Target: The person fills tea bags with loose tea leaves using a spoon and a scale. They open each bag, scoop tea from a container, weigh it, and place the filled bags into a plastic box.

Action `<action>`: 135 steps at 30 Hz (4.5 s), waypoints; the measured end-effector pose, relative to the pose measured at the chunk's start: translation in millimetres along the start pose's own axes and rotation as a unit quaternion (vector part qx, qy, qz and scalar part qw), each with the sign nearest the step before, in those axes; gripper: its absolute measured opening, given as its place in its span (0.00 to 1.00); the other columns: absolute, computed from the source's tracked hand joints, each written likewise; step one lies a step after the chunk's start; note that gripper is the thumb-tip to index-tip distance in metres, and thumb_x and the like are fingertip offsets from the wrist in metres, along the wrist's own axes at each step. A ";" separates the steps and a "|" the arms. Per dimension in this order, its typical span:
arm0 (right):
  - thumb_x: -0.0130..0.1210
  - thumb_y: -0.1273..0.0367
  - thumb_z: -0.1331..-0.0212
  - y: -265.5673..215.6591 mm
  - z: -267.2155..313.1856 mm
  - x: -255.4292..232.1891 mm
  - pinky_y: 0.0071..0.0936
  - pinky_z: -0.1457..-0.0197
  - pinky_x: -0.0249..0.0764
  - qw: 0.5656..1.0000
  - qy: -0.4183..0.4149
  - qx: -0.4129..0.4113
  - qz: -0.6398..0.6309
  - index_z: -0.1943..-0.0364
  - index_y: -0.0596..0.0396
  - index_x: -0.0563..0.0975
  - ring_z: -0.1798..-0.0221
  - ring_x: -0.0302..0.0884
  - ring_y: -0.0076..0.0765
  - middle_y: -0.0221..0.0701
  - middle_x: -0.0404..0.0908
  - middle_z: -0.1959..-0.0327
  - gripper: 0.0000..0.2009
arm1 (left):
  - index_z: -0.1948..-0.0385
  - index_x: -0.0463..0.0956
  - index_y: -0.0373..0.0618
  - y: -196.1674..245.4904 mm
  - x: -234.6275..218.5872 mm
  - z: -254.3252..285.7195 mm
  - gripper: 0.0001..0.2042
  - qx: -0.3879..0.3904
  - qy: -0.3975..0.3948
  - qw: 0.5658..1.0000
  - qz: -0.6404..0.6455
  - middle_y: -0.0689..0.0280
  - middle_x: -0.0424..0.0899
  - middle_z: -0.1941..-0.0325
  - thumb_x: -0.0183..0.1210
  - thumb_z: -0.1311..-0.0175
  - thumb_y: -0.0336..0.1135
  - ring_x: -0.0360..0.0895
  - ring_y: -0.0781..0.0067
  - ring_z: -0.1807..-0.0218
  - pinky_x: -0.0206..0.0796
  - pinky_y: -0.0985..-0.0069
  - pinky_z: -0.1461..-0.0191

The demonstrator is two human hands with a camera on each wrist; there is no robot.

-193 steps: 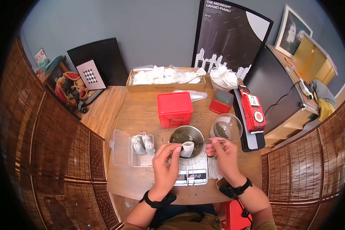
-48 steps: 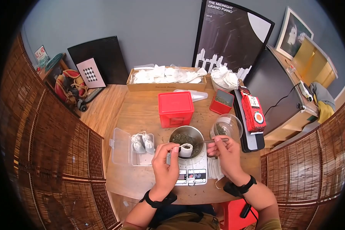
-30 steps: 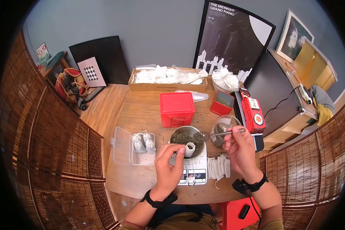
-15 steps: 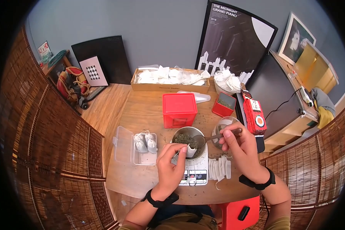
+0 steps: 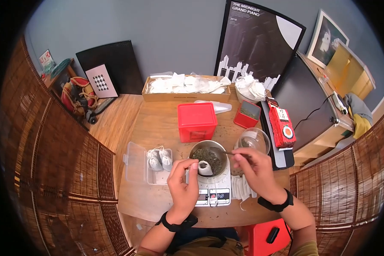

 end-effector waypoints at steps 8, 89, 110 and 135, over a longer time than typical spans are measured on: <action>0.57 0.68 0.19 48.9 14.6 19.2 0.23 0.58 0.84 0.978 0.010 0.159 -0.134 0.44 0.63 0.83 0.61 0.89 0.27 0.37 0.91 0.57 0.12 | 0.56 0.85 0.34 -0.2 1.1 0.8 0.04 -0.005 -0.001 1.000 0.008 0.56 0.87 0.57 0.63 0.25 0.23 0.85 0.63 0.54 0.75 0.71 0.46; 0.75 0.73 0.40 -22.6 38.5 13.7 0.34 0.52 0.82 0.981 -0.006 -0.129 0.146 0.44 0.59 0.85 0.55 0.85 0.42 0.41 0.84 0.46 0.19 | 0.47 0.80 0.32 18.0 10.4 3.7 0.08 -0.135 -0.078 0.957 0.246 0.61 0.86 0.60 0.56 0.16 0.28 0.79 0.81 0.70 0.73 0.81 0.65; 0.70 0.81 0.36 -67.6 32.2 91.7 0.26 0.47 0.88 0.995 -0.073 -0.066 -0.035 0.39 0.66 0.79 0.51 0.91 0.29 0.40 0.89 0.50 0.22 | 0.46 0.79 0.35 40.8 -42.4 47.7 0.08 0.081 0.053 0.994 0.059 0.54 0.90 0.53 0.57 0.21 0.22 0.87 0.56 0.58 0.78 0.68 0.53; 0.69 0.76 0.40 -15.4 -33.4 232.0 0.47 0.51 0.80 0.966 -0.077 -0.189 0.159 0.62 0.64 0.82 0.55 0.83 0.62 0.50 0.84 0.63 0.07 | 0.31 0.73 0.41 -39.5 -94.3 86.5 0.29 0.030 0.057 0.958 -0.281 0.44 0.63 0.26 0.72 0.34 0.29 0.68 0.49 0.37 0.73 0.65 0.46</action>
Point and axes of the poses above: each hand's wrist, its own z-axis away from the middle knuckle, its own x-axis out of the palm, y = z × x, the point moved 3 cm from there along -z, towards the middle knuckle
